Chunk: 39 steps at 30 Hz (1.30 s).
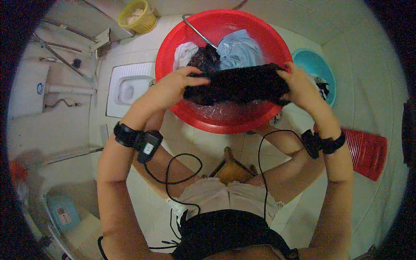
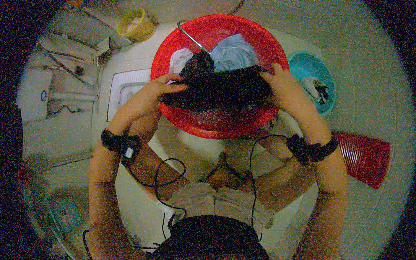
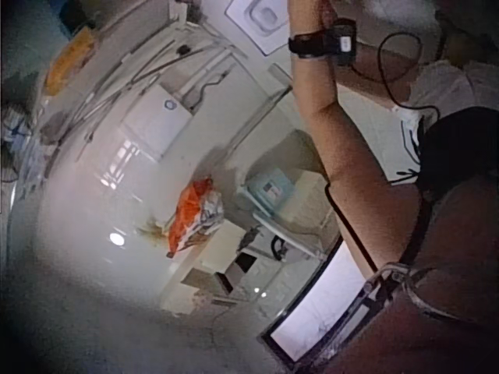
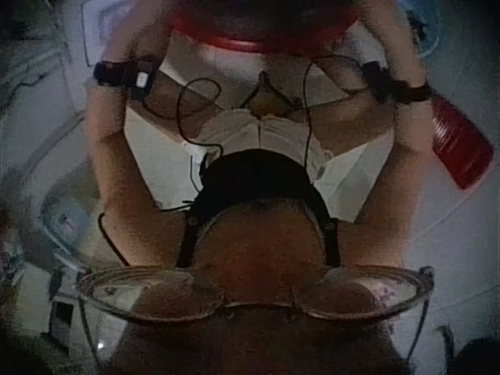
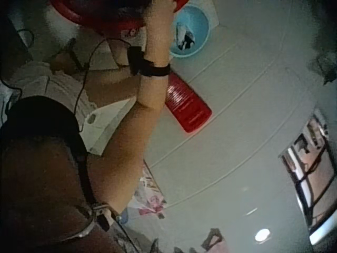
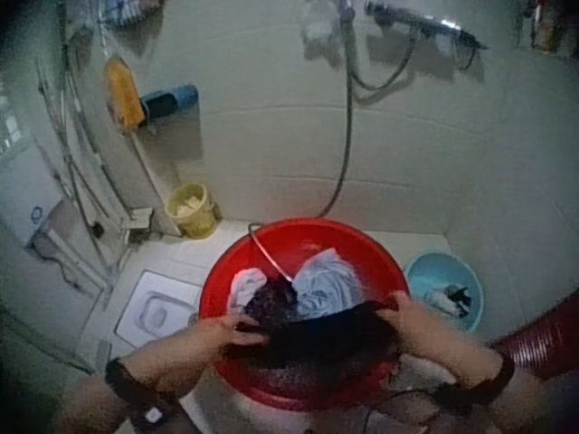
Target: Washing various items of clothing by hand in a red plastic basin.
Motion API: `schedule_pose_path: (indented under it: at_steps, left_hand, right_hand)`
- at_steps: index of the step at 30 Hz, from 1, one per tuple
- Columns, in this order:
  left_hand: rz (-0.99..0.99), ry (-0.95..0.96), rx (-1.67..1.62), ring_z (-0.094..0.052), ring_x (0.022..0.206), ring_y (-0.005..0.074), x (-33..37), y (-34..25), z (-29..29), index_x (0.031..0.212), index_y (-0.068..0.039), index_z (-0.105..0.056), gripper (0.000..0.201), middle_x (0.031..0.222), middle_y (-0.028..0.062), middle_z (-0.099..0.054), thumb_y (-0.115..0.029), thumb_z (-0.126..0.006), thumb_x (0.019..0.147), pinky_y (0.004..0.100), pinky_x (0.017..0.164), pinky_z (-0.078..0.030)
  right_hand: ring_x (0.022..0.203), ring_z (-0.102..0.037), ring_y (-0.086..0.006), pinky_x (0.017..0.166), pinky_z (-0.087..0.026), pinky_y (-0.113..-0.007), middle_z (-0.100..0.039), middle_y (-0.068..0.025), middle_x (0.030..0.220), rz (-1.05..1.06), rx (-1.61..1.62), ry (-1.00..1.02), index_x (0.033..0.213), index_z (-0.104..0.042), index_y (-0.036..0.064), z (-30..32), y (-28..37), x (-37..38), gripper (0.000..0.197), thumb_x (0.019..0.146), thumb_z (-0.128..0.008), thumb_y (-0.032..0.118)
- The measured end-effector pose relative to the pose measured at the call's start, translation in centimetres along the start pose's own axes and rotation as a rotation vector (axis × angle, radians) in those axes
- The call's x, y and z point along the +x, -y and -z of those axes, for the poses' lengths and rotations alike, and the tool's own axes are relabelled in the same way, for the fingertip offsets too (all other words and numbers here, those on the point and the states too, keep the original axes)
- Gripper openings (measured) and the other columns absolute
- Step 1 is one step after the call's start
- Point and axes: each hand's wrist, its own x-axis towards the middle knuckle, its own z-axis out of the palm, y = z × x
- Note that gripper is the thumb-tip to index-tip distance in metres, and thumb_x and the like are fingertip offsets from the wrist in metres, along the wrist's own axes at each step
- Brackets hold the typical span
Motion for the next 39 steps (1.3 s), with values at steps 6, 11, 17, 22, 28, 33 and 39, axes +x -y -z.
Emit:
schedule_pose_path:
  at_steps: [6,11,17,22,28,33,39]
  left_hand:
    - [0.476,0.156,0.440,-0.052,0.092,0.0387,3.5,4.8,-9.2,0.134,-0.020,-0.015,0.086,0.124,0.0203,-0.032,0.007,-0.054,0.063,0.0415,0.075,-0.047]
    - [-0.006,0.389,0.670,-0.048,0.099,0.0349,4.2,14.2,-16.1,0.130,-0.030,-0.028,0.056,0.133,0.0124,-0.027,-0.005,-0.037,0.080,0.0403,0.077,-0.047]
    - [0.717,0.172,0.351,-0.035,0.112,0.0407,9.7,18.3,-23.5,0.134,-0.009,-0.014,0.087,0.142,0.0081,-0.001,-0.010,-0.064,0.063,0.0452,0.081,-0.044]
    - [0.895,0.259,0.451,-0.039,0.108,0.0440,10.7,23.0,-30.7,0.135,-0.013,-0.013,0.072,0.141,0.0104,-0.003,-0.017,-0.053,0.076,0.0440,0.086,-0.041]
    - [0.769,0.005,0.283,-0.045,0.108,0.0343,8.8,33.8,-35.4,0.120,-0.008,-0.043,0.039,0.131,0.0149,-0.032,-0.020,-0.043,0.083,0.0435,0.090,-0.038]
    - [0.933,0.432,0.224,-0.043,0.111,0.0313,13.6,27.4,-34.5,0.113,-0.006,-0.049,0.033,0.120,0.0150,-0.046,-0.015,-0.045,0.081,0.0413,0.088,-0.040]
    - [0.519,0.121,0.055,-0.032,0.119,0.0358,6.4,24.6,-24.8,0.124,0.001,-0.036,0.055,0.122,0.0251,-0.040,-0.001,-0.045,0.069,0.0373,0.093,-0.036]
  right_hand:
    - [0.105,-0.044,-0.0362,0.077,-0.046,-0.045,-0.013,-0.0135,0.138,-0.268,-0.157,0.438,0.117,-0.044,0.0140,-13.0,1.7,2.9,0.054,0.066,-0.061,0.004]
    - [0.109,-0.039,-0.0375,0.079,-0.044,-0.049,-0.011,-0.0118,0.139,-0.375,-0.099,0.362,0.113,-0.048,0.0147,-24.4,-3.2,6.5,0.041,0.073,-0.055,0.008]
    - [0.121,-0.021,-0.0420,0.078,-0.030,-0.069,-0.007,-0.0107,0.140,-0.239,-0.268,0.343,0.122,-0.043,0.0174,-31.8,-1.0,7.7,0.042,0.080,-0.048,0.012]
    - [0.121,-0.020,-0.0445,0.078,-0.030,-0.068,-0.018,-0.0132,0.137,-0.282,-0.238,0.458,0.126,-0.037,0.0181,-39.0,-1.2,8.2,0.045,0.082,-0.045,0.018]
    - [0.112,-0.036,-0.0396,0.087,-0.034,-0.055,-0.039,-0.0154,0.125,-0.371,0.198,1.031,0.114,-0.049,0.0094,-46.5,-3.9,15.0,0.034,0.081,-0.043,0.014]
    - [0.115,-0.036,-0.0352,0.090,-0.029,-0.057,-0.039,-0.0161,0.124,-0.047,-0.107,0.411,0.117,-0.045,0.0076,-46.9,-8.5,6.9,0.038,0.080,-0.046,0.015]
    - [0.116,-0.035,-0.0366,0.088,-0.033,-0.056,-0.034,-0.0169,0.129,-0.225,0.004,0.578,0.126,-0.033,0.0075,-27.3,-1.2,9.2,0.055,0.075,-0.052,0.009]
